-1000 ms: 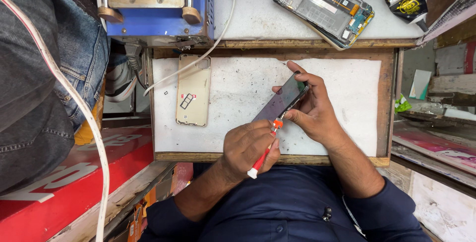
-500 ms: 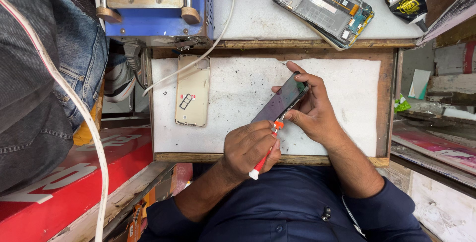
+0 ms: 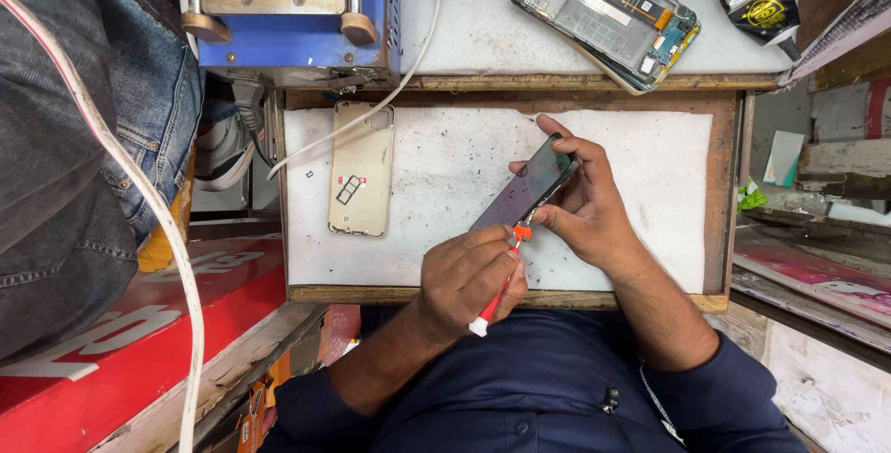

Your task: The person disassembles a smartphone, removes the motherboard, and then reassembles the device using a screwdriver. They also handle a second phone with a damaged screen, opening and closing its back cover while working at a cluttered repair bench.

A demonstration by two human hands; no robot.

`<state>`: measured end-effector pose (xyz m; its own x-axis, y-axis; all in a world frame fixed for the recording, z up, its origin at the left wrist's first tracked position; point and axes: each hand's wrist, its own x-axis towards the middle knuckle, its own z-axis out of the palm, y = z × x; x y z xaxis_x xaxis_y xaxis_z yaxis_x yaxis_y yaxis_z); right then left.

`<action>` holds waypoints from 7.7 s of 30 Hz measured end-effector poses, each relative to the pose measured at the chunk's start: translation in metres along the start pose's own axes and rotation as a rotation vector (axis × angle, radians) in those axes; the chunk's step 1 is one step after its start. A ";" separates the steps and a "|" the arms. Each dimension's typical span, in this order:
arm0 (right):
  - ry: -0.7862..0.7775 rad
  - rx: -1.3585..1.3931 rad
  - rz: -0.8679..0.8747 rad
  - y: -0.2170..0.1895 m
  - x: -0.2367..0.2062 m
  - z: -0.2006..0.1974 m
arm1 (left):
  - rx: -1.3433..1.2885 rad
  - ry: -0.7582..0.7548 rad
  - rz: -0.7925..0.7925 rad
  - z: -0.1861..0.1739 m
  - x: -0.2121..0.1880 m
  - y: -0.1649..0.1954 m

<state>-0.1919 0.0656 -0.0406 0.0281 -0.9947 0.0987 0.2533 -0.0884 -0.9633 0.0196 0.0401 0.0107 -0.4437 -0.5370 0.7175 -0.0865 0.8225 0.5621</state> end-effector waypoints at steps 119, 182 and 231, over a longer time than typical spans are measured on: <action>0.119 -1.102 -0.105 -0.029 -0.014 0.050 | -0.454 0.173 -0.937 -0.027 -0.005 -0.051; 0.105 -1.215 -0.125 -0.024 -0.014 0.050 | 0.371 -0.498 -0.355 -0.047 0.038 -0.035; -0.035 -1.191 0.162 -0.035 0.026 0.063 | 0.257 -0.428 -0.251 -0.056 0.045 -0.038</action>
<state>-0.1396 0.0461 0.0115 0.0081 -0.9984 -0.0557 -0.8079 0.0263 -0.5887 0.0529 -0.0260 0.0450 -0.6993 -0.6426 0.3133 -0.4270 0.7269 0.5379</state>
